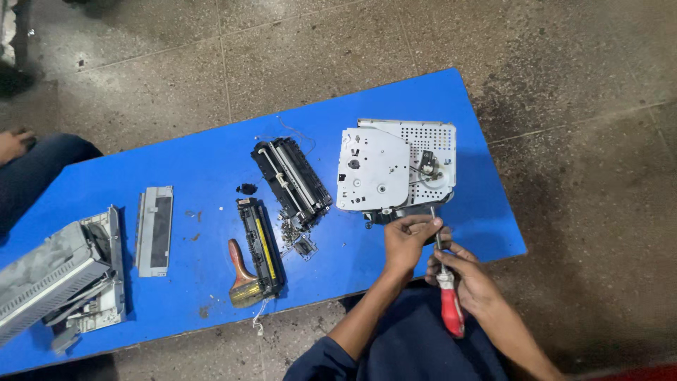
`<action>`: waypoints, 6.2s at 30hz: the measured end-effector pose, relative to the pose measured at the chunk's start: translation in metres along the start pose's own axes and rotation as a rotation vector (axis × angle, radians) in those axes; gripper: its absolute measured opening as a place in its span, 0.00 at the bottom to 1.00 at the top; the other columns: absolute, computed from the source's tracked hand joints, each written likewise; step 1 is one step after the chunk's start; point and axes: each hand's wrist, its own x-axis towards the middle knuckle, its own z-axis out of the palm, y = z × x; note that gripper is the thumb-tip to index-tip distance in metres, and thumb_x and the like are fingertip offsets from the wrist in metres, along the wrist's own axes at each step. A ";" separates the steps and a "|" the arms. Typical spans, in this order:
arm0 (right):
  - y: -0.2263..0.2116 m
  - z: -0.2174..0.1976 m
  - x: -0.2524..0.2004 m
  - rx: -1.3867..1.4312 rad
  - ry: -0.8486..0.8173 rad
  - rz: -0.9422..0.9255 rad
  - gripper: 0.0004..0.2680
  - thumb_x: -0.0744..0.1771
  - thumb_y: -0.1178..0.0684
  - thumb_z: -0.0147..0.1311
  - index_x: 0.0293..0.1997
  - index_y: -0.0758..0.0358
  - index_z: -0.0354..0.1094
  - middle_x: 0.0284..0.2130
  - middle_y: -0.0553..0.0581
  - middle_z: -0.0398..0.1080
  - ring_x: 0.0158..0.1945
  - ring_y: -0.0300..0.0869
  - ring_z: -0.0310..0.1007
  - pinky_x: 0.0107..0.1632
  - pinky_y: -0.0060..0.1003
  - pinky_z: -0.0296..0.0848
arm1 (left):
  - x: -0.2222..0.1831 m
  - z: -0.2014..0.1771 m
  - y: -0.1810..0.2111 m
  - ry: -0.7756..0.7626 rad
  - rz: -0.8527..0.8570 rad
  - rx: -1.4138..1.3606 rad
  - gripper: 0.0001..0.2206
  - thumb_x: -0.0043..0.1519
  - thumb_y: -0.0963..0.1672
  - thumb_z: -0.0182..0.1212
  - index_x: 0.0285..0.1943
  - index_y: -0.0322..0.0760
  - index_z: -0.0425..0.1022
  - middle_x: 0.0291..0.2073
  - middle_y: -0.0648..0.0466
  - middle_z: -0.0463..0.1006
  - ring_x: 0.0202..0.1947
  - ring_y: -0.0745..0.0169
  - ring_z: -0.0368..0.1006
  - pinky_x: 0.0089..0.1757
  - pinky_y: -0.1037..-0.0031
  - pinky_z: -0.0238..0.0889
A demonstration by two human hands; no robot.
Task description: The person disassembles and reassembles a printer or similar electronic device on a blue workbench. They use a screwdriver to remove and insert screws, handle internal components, and place parts into a drawer. The person also uses a brush to clean components.
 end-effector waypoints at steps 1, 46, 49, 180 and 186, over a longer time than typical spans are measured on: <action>-0.003 0.003 -0.002 0.002 -0.005 -0.004 0.07 0.69 0.55 0.53 0.49 0.62 0.69 0.31 0.57 0.74 0.35 0.45 0.77 0.39 0.45 0.80 | 0.000 0.002 0.002 -0.042 -0.008 -0.060 0.14 0.67 0.40 0.62 0.54 0.15 0.73 0.42 0.34 0.82 0.39 0.49 0.81 0.41 0.68 0.76; -0.107 -0.075 -0.006 -0.993 -0.327 -0.329 0.10 0.66 0.57 0.62 0.50 0.68 0.76 0.29 0.49 0.68 0.30 0.30 0.65 0.33 0.25 0.66 | -0.024 0.044 -0.057 0.530 0.266 -0.391 0.12 0.64 0.43 0.63 0.46 0.22 0.76 0.34 0.40 0.83 0.34 0.50 0.82 0.42 0.61 0.79; -0.119 -0.051 0.000 -0.872 -0.056 -0.289 0.11 0.67 0.58 0.61 0.54 0.68 0.74 0.26 0.49 0.64 0.25 0.29 0.58 0.26 0.25 0.57 | -0.027 0.031 -0.056 0.489 0.196 -0.372 0.12 0.64 0.42 0.63 0.46 0.21 0.75 0.35 0.39 0.82 0.35 0.49 0.82 0.42 0.62 0.79; -0.276 -0.011 0.065 -1.065 -0.705 0.344 0.18 0.69 0.50 0.50 0.70 0.49 0.65 0.24 0.52 0.66 0.17 0.35 0.61 0.18 0.33 0.59 | 0.039 0.120 0.016 1.173 0.834 1.068 0.21 0.48 0.35 0.70 0.52 0.35 0.80 0.42 0.51 0.77 0.49 0.47 0.69 0.44 0.62 0.69; -0.253 0.005 0.019 -2.030 -0.651 -0.986 0.17 0.66 0.50 0.54 0.64 0.40 0.69 0.26 0.57 0.70 0.24 0.53 0.73 0.29 0.48 0.73 | 0.035 0.115 0.016 1.168 0.818 0.991 0.20 0.51 0.33 0.64 0.54 0.33 0.79 0.42 0.49 0.74 0.49 0.46 0.68 0.43 0.65 0.70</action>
